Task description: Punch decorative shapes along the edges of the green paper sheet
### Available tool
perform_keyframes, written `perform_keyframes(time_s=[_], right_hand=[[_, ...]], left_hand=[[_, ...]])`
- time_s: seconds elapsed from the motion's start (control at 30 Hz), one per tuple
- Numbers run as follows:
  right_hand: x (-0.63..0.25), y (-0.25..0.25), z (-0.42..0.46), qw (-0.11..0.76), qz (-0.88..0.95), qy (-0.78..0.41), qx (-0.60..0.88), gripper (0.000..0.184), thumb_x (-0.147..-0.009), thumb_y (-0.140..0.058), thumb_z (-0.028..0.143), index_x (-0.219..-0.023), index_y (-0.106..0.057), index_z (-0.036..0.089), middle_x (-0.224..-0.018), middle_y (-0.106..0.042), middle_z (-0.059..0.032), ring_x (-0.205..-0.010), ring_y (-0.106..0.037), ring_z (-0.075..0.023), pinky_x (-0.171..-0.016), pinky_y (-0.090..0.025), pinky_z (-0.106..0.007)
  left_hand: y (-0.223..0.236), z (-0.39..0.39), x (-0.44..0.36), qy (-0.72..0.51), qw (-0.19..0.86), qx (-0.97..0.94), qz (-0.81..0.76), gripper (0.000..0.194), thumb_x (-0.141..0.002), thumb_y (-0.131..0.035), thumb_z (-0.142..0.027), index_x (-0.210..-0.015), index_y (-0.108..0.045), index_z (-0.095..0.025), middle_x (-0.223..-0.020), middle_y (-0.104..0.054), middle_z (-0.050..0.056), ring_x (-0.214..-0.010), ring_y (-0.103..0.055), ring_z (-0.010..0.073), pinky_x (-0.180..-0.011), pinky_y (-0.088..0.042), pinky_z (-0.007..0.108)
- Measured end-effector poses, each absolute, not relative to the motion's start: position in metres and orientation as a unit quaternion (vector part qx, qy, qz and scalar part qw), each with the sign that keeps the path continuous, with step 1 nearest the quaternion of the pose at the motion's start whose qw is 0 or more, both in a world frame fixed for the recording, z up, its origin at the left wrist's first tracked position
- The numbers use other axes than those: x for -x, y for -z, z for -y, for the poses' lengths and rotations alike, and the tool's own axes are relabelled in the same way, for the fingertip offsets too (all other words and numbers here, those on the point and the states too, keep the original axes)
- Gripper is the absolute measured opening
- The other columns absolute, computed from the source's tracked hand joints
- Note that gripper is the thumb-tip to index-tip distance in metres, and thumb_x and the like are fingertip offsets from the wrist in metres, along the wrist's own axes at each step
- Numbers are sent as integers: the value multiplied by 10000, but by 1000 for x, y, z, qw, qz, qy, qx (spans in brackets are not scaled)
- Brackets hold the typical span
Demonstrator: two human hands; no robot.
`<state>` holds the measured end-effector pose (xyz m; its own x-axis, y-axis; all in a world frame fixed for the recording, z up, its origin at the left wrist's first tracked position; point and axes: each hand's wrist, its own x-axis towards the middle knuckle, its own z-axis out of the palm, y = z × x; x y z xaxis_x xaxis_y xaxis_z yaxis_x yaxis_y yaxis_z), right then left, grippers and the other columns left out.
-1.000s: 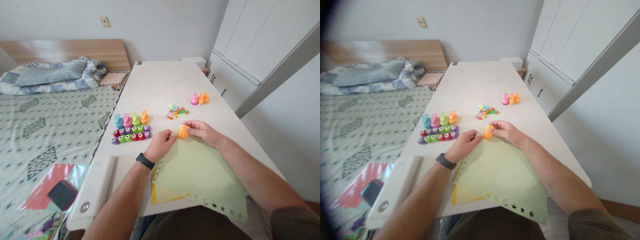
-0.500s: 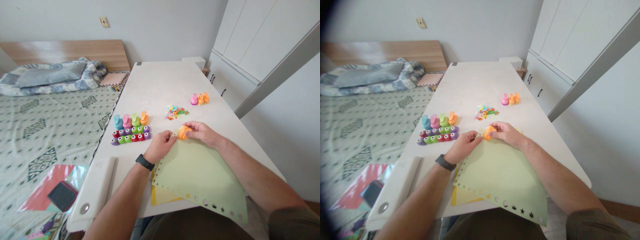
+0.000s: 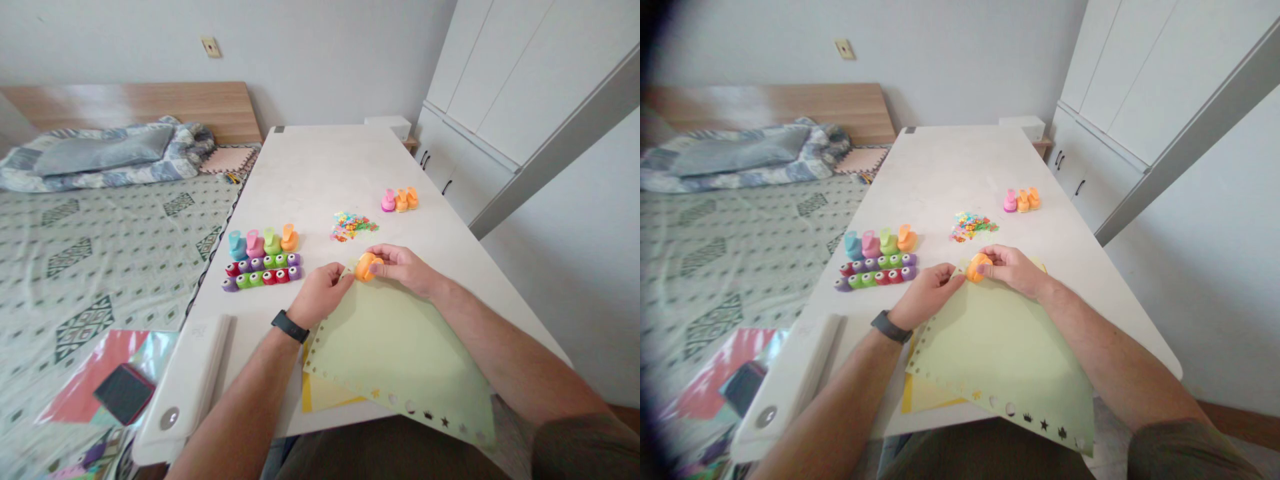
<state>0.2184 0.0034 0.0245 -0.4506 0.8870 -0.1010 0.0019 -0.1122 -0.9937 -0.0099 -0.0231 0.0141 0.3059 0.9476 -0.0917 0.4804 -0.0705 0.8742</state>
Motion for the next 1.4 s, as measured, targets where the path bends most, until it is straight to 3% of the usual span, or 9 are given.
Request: perform_keyframes(time_s=[0.77, 0.97, 1.2, 1.4], right_hand=[[-215, -21, -6, 366, 556, -622, 412, 403, -740, -826, 370, -1070, -688, 183, -1042, -723, -64, -889, -652, -181, -847, -488, -330], [-213, -19, -9, 375, 547, -612, 430, 385, -711, -847, 364, -1003, -687, 172, -929, -724, -49, -812, -646, -167, -792, -496, -317], [-216, -23, -6, 364, 558, -628, 401, 445, -755, -814, 359, -1139, -659, 196, -1115, -714, -61, -979, -655, -191, -916, -486, -343], [-224, -21, -13, 425, 530, -595, 430, 443, -764, -803, 415, -1124, -668, 194, -1074, -725, -73, -931, -666, -203, -846, -515, -344]], left_hand=[[-14, 24, 10, -258, 403, -696, -535, 342, -907, -522, -488, -832, -615, -167, -640, -542, -18, -543, -405, 104, -485, -234, 228], [-16, 24, 10, -257, 383, -710, -533, 341, -904, -529, -475, -758, -577, -171, -609, -488, -30, -546, -391, 103, -489, -233, 233], [-14, 25, 10, -273, 421, -688, -525, 316, -907, -521, -470, -814, -587, -176, -640, -515, -26, -545, -409, 104, -479, -256, 226], [-13, 24, 11, -270, 425, -683, -529, 306, -910, -518, -463, -838, -600, -177, -659, -553, -17, -548, -435, 106, -476, -259, 223]])
